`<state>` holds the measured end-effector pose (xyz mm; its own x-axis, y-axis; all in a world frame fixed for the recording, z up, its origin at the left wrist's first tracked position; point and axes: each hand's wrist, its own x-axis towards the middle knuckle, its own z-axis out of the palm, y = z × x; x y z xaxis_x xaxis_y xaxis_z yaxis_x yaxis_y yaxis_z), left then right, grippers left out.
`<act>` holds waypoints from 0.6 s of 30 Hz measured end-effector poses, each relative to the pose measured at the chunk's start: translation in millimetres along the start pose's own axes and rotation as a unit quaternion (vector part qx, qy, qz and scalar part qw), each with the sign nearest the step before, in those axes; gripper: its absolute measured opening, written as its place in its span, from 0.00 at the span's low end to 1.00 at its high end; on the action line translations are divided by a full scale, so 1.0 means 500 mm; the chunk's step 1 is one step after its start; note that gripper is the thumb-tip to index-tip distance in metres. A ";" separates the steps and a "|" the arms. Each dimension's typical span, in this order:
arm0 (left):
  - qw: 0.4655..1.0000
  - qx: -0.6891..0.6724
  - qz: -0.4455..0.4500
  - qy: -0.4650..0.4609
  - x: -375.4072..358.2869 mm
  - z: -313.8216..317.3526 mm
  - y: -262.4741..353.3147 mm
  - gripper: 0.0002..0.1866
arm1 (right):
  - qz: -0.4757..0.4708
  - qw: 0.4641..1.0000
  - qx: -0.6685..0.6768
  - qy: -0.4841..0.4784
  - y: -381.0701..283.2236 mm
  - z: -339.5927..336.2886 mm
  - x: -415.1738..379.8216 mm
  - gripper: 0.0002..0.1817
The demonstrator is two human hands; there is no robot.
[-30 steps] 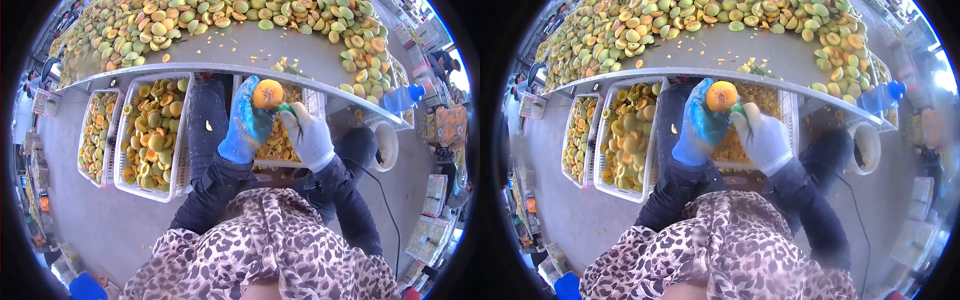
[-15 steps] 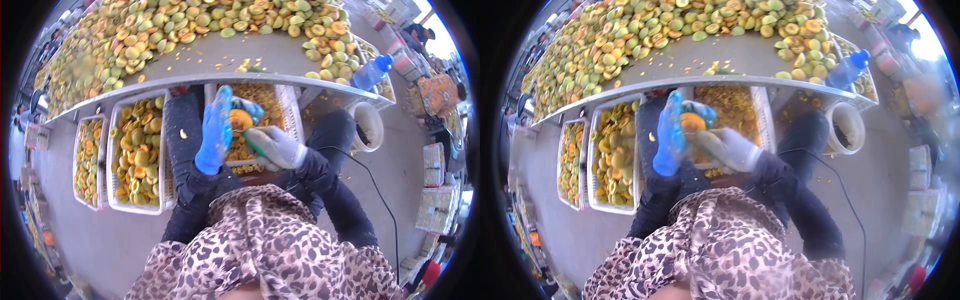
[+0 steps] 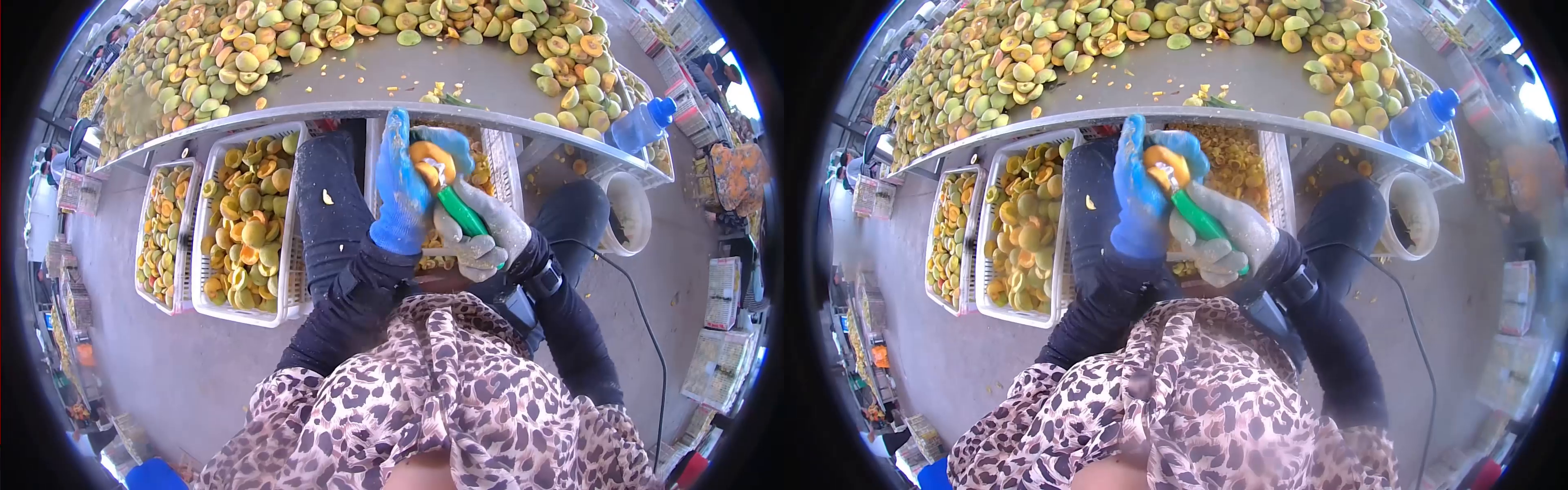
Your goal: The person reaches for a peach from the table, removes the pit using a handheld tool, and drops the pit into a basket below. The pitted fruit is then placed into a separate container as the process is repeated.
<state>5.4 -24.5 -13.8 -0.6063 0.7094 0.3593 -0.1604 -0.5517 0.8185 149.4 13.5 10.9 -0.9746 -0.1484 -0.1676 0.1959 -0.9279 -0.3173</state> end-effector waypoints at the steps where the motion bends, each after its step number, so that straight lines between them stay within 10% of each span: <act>1: 0.961 -0.180 -0.209 0.029 0.022 -0.015 -0.005 0.25 | 0.021 0.993 -0.091 0.073 0.000 0.009 -0.005 0.26; 2: 0.846 -0.346 -0.402 0.056 0.034 -0.027 -0.008 0.24 | 0.042 0.972 -0.180 0.143 0.002 0.022 -0.009 0.26; 4: 0.912 -0.202 -0.355 0.043 0.045 -0.044 -0.002 0.21 | 0.092 0.935 -0.316 0.130 0.017 0.035 -0.010 0.25; 6: 0.949 -0.110 -0.288 0.067 0.048 -0.035 0.010 0.19 | -0.164 0.843 -0.405 0.314 0.027 -0.015 -0.018 0.23; 8: 0.950 -0.088 -0.293 0.065 0.031 -0.047 -0.005 0.21 | -0.299 0.519 -0.678 0.425 -0.003 -0.073 -0.002 0.16; 13: 0.971 -0.047 -0.224 -0.069 -0.018 -0.068 -0.033 0.22 | -0.218 0.198 -0.849 0.438 -0.046 -0.011 0.027 0.10; 14: 0.996 0.025 -0.069 -0.060 -0.041 -0.062 -0.053 0.21 | -0.236 0.126 -0.863 0.428 -0.054 -0.043 0.030 0.10; 16: 0.947 0.289 0.134 -0.042 -0.057 -0.075 -0.058 0.20 | -0.114 0.113 -0.869 0.468 -0.060 -0.059 0.028 0.11; 18: 0.993 0.067 -0.089 0.029 -0.060 -0.039 0.008 0.19 | -0.072 0.153 -0.858 0.485 -0.069 -0.093 0.016 0.15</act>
<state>7.9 -56.4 -30.1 -0.6217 0.7622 0.1803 -0.1664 -0.3534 0.9205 139.7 60.4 -22.9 -0.6709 0.7242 0.1598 0.7311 0.6820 -0.0214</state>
